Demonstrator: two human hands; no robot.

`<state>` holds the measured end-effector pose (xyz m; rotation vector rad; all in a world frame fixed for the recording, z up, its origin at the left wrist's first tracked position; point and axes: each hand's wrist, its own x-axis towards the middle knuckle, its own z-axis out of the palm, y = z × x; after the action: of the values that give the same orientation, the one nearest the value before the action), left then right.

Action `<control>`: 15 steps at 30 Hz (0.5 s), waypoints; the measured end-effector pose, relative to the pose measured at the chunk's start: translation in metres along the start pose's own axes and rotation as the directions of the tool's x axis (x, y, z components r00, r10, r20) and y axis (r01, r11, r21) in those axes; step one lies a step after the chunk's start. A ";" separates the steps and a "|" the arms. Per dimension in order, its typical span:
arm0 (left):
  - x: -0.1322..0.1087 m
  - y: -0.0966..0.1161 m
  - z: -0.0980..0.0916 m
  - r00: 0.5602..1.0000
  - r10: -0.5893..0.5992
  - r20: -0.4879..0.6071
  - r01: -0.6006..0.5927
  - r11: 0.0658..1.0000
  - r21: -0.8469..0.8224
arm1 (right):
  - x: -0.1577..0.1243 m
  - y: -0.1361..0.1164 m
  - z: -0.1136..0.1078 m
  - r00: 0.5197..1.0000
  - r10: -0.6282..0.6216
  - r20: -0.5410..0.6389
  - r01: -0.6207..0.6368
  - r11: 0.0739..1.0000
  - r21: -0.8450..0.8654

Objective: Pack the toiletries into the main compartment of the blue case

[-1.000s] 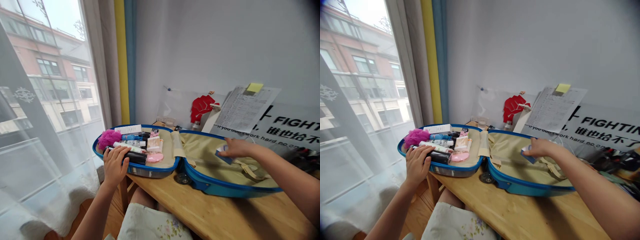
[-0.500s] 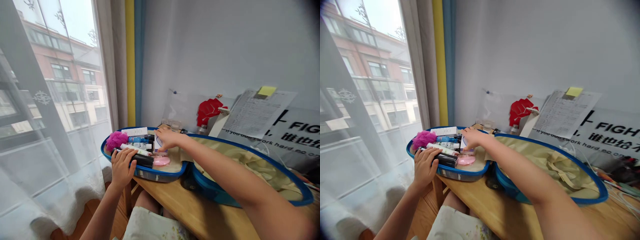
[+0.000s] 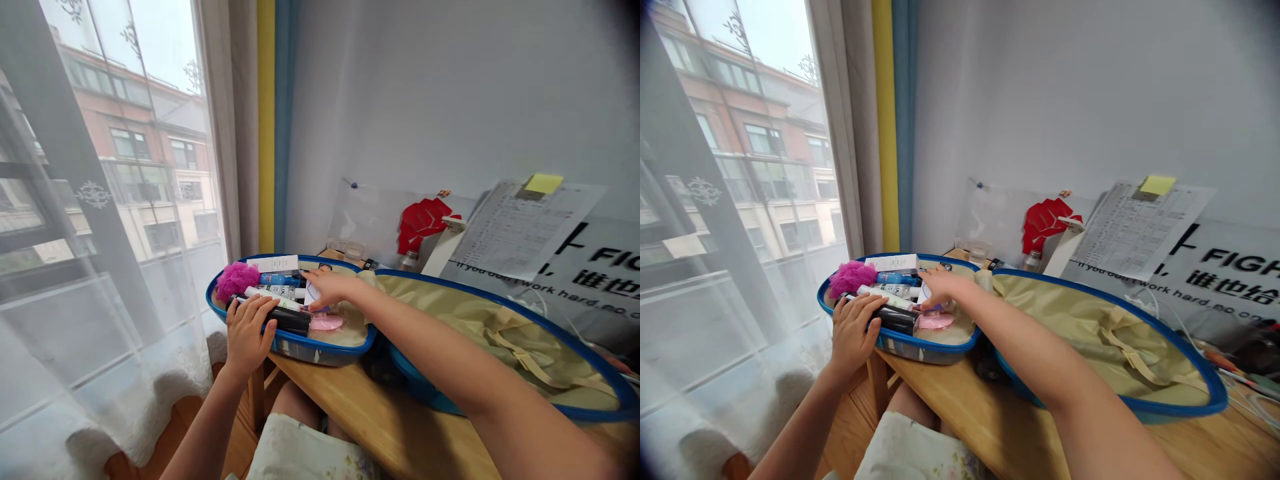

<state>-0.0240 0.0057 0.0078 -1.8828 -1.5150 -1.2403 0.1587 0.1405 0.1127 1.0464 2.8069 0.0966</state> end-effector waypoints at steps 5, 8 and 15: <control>0.000 0.000 0.000 1.000 -0.004 0.024 0.004 1.000 0.012 | -0.032 0.021 -0.013 0.995 0.035 -0.094 -0.027 0.996 0.083; 0.001 -0.001 -0.001 1.000 0.011 0.024 -0.012 0.999 0.030 | -0.082 0.037 -0.020 0.980 0.091 -0.175 -0.072 0.991 0.114; 0.007 0.017 -0.008 0.998 0.056 0.029 -0.058 0.996 0.068 | -0.236 0.058 0.017 0.913 0.338 -0.227 -0.275 0.923 0.270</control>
<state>-0.0108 -0.0021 0.0214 -1.8922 -1.4883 -1.1280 0.3748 0.0297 0.1283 1.6479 2.9131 -0.0650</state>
